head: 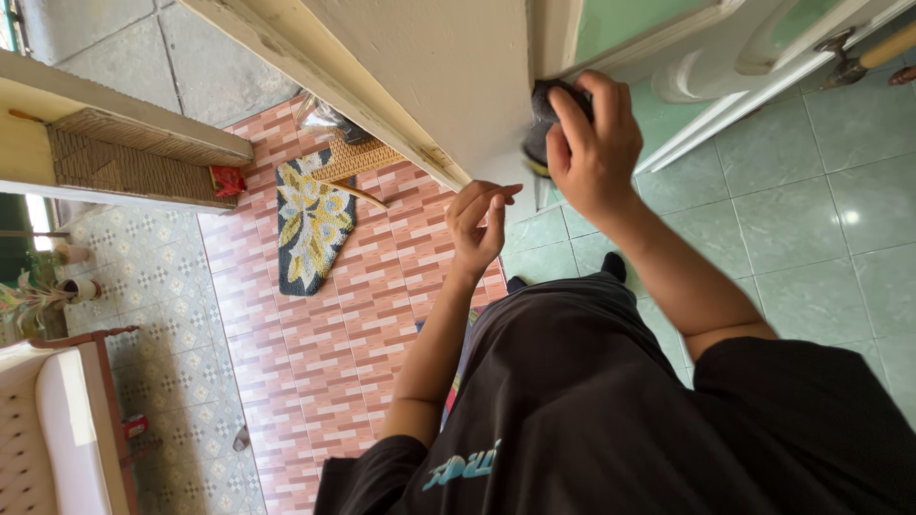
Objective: The person wipes a wooden door, a metal door handle, and a painted wall using a cloth, moving the cloth across the surfaces to clean them.
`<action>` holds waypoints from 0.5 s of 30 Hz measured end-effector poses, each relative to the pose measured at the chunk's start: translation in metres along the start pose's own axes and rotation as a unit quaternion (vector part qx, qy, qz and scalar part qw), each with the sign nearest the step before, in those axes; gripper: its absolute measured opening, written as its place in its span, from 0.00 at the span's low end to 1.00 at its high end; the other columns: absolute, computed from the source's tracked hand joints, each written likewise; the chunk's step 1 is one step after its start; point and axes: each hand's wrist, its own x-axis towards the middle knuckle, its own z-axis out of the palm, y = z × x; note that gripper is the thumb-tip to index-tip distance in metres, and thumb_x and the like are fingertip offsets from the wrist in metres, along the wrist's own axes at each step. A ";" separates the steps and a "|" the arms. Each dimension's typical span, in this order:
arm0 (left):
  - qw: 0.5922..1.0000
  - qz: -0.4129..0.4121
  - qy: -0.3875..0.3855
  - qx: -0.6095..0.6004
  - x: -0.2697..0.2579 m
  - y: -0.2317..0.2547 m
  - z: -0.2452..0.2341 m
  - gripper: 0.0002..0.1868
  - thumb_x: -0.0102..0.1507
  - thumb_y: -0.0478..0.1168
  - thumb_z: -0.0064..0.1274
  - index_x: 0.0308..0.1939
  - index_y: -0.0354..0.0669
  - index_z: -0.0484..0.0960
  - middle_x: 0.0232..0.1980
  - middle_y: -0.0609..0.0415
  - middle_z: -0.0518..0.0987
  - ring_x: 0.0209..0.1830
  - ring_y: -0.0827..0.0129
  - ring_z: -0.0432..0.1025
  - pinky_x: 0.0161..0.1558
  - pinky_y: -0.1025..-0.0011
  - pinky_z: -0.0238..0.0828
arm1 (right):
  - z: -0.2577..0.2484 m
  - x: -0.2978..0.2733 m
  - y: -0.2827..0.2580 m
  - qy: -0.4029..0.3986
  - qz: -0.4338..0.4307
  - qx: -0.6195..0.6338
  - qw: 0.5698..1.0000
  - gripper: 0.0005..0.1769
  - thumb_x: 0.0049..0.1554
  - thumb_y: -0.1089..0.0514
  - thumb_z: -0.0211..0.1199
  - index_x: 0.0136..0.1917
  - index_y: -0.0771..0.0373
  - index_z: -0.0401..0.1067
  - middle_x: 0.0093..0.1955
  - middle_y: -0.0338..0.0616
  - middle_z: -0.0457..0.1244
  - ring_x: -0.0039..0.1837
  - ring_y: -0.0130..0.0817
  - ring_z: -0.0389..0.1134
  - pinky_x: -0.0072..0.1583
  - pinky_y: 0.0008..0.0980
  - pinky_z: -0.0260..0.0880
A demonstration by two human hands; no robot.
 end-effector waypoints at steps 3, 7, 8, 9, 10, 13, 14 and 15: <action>1.000 0.020 -0.002 0.006 0.008 0.006 0.007 0.11 0.70 0.32 0.47 0.40 0.32 0.85 0.32 0.50 0.79 0.32 0.64 0.74 0.36 0.68 0.70 | -0.013 0.004 0.011 -0.028 -0.085 -0.090 0.992 0.16 0.59 0.63 0.64 0.61 0.63 0.75 0.61 0.49 0.61 0.57 0.47 0.64 0.52 0.43 0.66; 0.999 0.046 -0.009 -0.001 0.016 0.012 0.016 0.12 0.70 0.33 0.47 0.39 0.32 0.85 0.31 0.50 0.79 0.31 0.63 0.73 0.35 0.67 0.69 | -0.022 0.004 0.030 -0.039 -0.120 -0.128 0.984 0.13 0.62 0.62 0.65 0.61 0.60 0.76 0.61 0.45 0.61 0.57 0.45 0.65 0.52 0.41 0.66; 0.999 0.048 -0.008 -0.004 0.018 0.012 0.019 0.12 0.70 0.33 0.46 0.38 0.33 0.85 0.31 0.50 0.79 0.31 0.64 0.74 0.35 0.67 0.69 | -0.024 0.004 0.036 -0.041 -0.116 -0.125 0.984 0.13 0.63 0.63 0.65 0.61 0.60 0.76 0.61 0.45 0.61 0.57 0.45 0.65 0.51 0.41 0.65; 0.999 0.052 -0.006 -0.006 0.019 0.013 0.020 0.12 0.70 0.33 0.46 0.38 0.33 0.85 0.31 0.50 0.79 0.31 0.64 0.74 0.35 0.68 0.69 | -0.027 0.002 0.042 -0.031 -0.106 -0.132 0.985 0.12 0.62 0.63 0.64 0.60 0.60 0.76 0.62 0.46 0.61 0.58 0.46 0.65 0.53 0.43 0.66; 0.999 0.053 -0.005 -0.002 0.018 0.013 0.021 0.12 0.70 0.33 0.47 0.38 0.33 0.85 0.31 0.50 0.79 0.31 0.64 0.74 0.35 0.68 0.69 | -0.032 -0.001 0.049 -0.021 -0.096 -0.139 0.985 0.12 0.62 0.63 0.63 0.59 0.60 0.76 0.63 0.46 0.61 0.59 0.47 0.65 0.55 0.44 0.67; 0.999 0.052 0.000 0.007 0.016 0.014 0.025 0.12 0.69 0.33 0.47 0.37 0.33 0.85 0.30 0.50 0.79 0.31 0.64 0.74 0.35 0.68 0.69 | -0.047 -0.005 0.075 -0.005 -0.048 -0.176 0.983 0.17 0.57 0.66 0.60 0.59 0.61 0.75 0.63 0.47 0.60 0.63 0.49 0.63 0.58 0.47 0.67; 0.999 0.048 -0.002 0.010 0.015 0.014 0.026 0.12 0.69 0.33 0.47 0.37 0.33 0.85 0.30 0.50 0.79 0.31 0.64 0.74 0.35 0.68 0.69 | -0.052 -0.007 0.085 -0.001 -0.028 -0.191 0.981 0.20 0.55 0.68 0.58 0.60 0.62 0.75 0.63 0.48 0.59 0.64 0.49 0.63 0.58 0.47 0.67; 0.999 0.045 -0.003 0.013 0.014 0.014 0.027 0.12 0.69 0.33 0.47 0.37 0.33 0.85 0.30 0.50 0.79 0.31 0.64 0.74 0.35 0.68 0.69 | -0.058 -0.007 0.095 0.012 -0.017 -0.192 0.981 0.19 0.55 0.69 0.59 0.60 0.62 0.75 0.64 0.49 0.59 0.64 0.50 0.62 0.58 0.47 0.66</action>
